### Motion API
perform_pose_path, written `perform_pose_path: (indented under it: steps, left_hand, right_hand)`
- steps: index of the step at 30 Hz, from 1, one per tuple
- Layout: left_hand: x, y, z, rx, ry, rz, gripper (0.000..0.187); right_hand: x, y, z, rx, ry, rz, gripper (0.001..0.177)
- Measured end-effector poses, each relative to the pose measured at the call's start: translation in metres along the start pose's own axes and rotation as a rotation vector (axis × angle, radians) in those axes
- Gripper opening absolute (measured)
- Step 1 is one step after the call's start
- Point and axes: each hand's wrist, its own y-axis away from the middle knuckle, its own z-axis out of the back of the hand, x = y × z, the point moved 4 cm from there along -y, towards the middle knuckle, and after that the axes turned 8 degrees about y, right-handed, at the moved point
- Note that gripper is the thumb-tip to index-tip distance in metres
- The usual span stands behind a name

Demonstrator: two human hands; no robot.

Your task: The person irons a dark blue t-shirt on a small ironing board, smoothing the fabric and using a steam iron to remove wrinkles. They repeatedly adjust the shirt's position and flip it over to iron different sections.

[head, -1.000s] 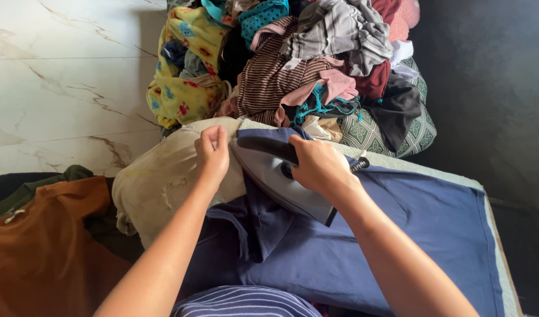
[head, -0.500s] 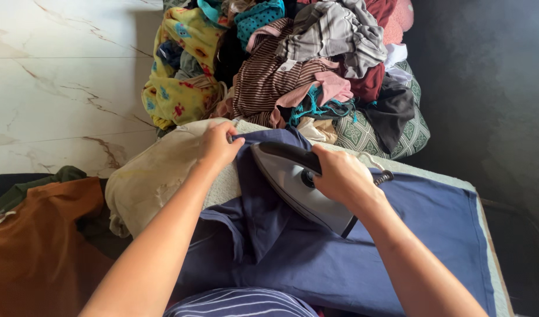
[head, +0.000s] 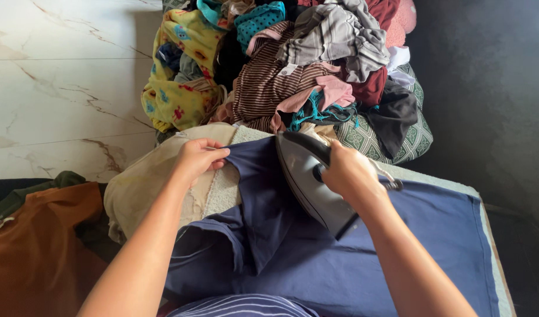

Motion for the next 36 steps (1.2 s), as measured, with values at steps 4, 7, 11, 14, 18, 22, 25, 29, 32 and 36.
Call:
perform_pose_path:
  steps: [4, 7, 11, 14, 18, 22, 25, 29, 32, 36]
  left_hand:
    - [0.002, -0.006, 0.004, 0.029, 0.063, 0.006, 0.020]
    - [0.007, -0.006, 0.006, 0.014, 0.099, 0.023, 0.021]
    - [0.006, -0.001, 0.004, -0.037, 0.083, -0.064, 0.021]
    - [0.006, 0.002, -0.001, -0.074, 0.015, -0.235, 0.022]
    - [0.011, -0.001, 0.001, -0.136, 0.039, -0.327, 0.021]
    - [0.013, -0.004, -0.001, -0.263, 0.061, -0.409, 0.026]
    - [0.006, 0.008, -0.007, -0.301, -0.220, -0.491, 0.036]
    - [-0.008, 0.020, -0.022, -0.192, -0.730, -0.539, 0.050]
    - [-0.018, 0.012, -0.033, -0.092, -0.722, -0.626, 0.036]
    - [-0.049, -0.025, -0.032, -0.066, -0.737, -0.763, 0.028]
  right_hand:
    - [0.023, -0.027, 0.009, -0.044, -0.031, 0.125, 0.036]
    - [0.021, -0.032, 0.016, -0.032, -0.005, 0.346, 0.042]
    - [0.012, -0.026, 0.018, -0.035, 0.068, 0.626, 0.038]
    - [0.016, -0.017, 0.015, -0.086, 0.085, 0.570, 0.041]
    - [0.048, -0.010, 0.009, -0.150, 0.034, 0.423, 0.039]
    - [0.057, -0.015, 0.006, -0.107, 0.027, 0.277, 0.044]
    - [0.035, -0.013, 0.007, -0.155, 0.006, 0.245, 0.038]
    - [-0.024, 0.007, 0.008, -0.020, 0.045, 0.064, 0.041]
    - [-0.068, 0.023, 0.014, -0.008, 0.041, 0.018, 0.043]
    - [-0.110, 0.035, 0.020, -0.005, -0.024, 0.119, 0.048]
